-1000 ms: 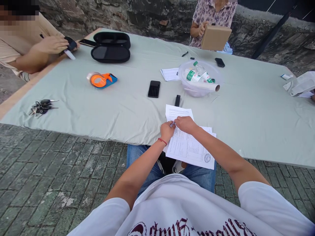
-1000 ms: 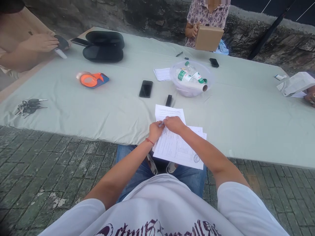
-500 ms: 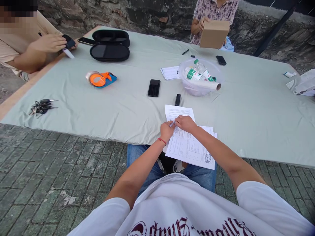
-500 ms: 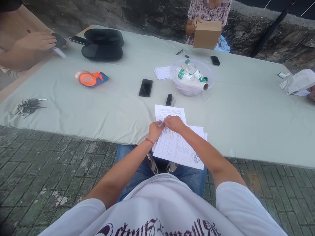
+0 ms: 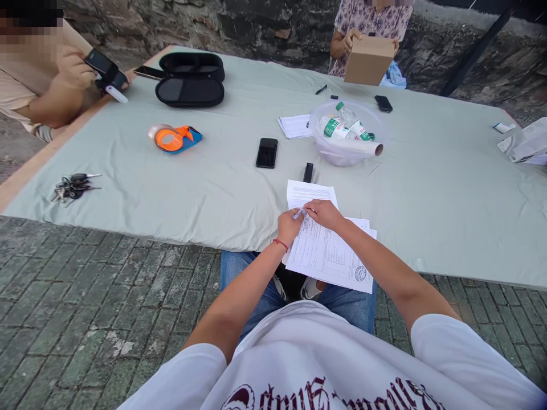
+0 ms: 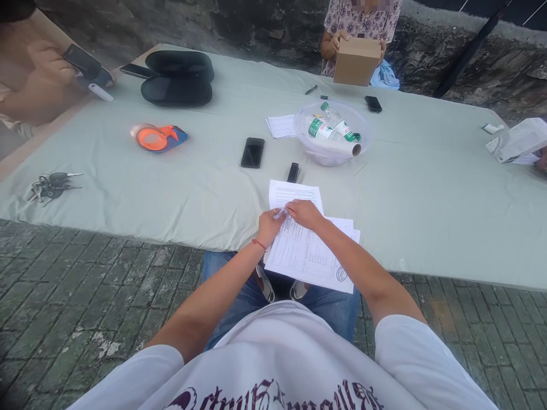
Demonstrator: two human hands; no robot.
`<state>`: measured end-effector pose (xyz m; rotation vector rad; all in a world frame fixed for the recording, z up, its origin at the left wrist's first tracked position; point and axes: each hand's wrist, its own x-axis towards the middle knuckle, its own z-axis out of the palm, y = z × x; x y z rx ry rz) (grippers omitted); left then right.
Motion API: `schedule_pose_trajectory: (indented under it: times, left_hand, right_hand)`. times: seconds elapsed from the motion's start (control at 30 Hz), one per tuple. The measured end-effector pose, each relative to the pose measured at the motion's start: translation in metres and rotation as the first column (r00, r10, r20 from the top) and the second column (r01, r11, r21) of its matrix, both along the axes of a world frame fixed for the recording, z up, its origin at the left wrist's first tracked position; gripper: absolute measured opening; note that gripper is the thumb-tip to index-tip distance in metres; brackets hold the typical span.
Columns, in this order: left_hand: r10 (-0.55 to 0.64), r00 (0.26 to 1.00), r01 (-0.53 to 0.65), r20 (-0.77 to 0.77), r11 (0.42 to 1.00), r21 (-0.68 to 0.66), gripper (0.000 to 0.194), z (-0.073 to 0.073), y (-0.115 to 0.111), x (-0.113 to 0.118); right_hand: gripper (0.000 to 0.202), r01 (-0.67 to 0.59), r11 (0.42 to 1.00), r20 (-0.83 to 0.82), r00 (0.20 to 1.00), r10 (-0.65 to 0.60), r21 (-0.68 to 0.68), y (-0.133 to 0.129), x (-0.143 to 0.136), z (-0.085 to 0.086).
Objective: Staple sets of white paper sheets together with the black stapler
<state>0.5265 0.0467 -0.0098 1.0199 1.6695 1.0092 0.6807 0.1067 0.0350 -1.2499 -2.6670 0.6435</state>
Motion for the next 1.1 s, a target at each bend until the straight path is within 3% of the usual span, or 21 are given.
schedule_pose_trajectory:
  times: [0.37,0.5,0.6,0.7,0.83,0.97,1.1]
  left_hand:
    - [-0.02,0.993,0.016,-0.112,0.999,-0.044,0.034,0.003,0.002,0.001]
    - [-0.019,0.992,0.012,-0.125,0.998,-0.055,0.033,0.003,0.002,0.001]
    - [-0.007,0.995,0.003,-0.098,0.999,-0.04,0.032,0.003,0.001,0.001]
    - [0.008,1.0,-0.007,0.02,1.0,-0.012,0.033,0.002,0.001,-0.001]
    - [-0.016,0.953,0.008,0.304,1.0,0.027,0.037,0.005,-0.002,-0.006]
    - [-0.022,0.891,-0.005,0.453,0.998,0.057,0.041,0.01,-0.007,-0.011]
    - [-0.093,0.859,0.048,0.504,0.994,0.101,0.042,0.009,-0.01,-0.014]
  right_hand:
    - [0.034,-0.127,0.987,0.263,0.96,0.097,0.1,0.001,-0.005,0.001]
    - [0.033,-0.107,0.99,0.281,0.956,0.078,0.088,0.001,-0.008,0.001]
    - [0.029,-0.039,0.998,0.19,0.981,0.028,0.056,0.0,-0.008,-0.002]
    - [0.028,0.05,0.998,-0.029,0.998,-0.05,0.024,0.002,0.0,-0.004]
    - [0.034,0.169,0.984,-0.22,0.959,-0.177,-0.057,0.01,0.028,-0.002]
    - [0.035,0.111,0.964,-0.154,0.977,-0.151,-0.242,0.012,0.07,0.006]
    - [0.04,0.18,0.914,-0.031,0.978,-0.205,-0.362,0.002,0.101,0.01]
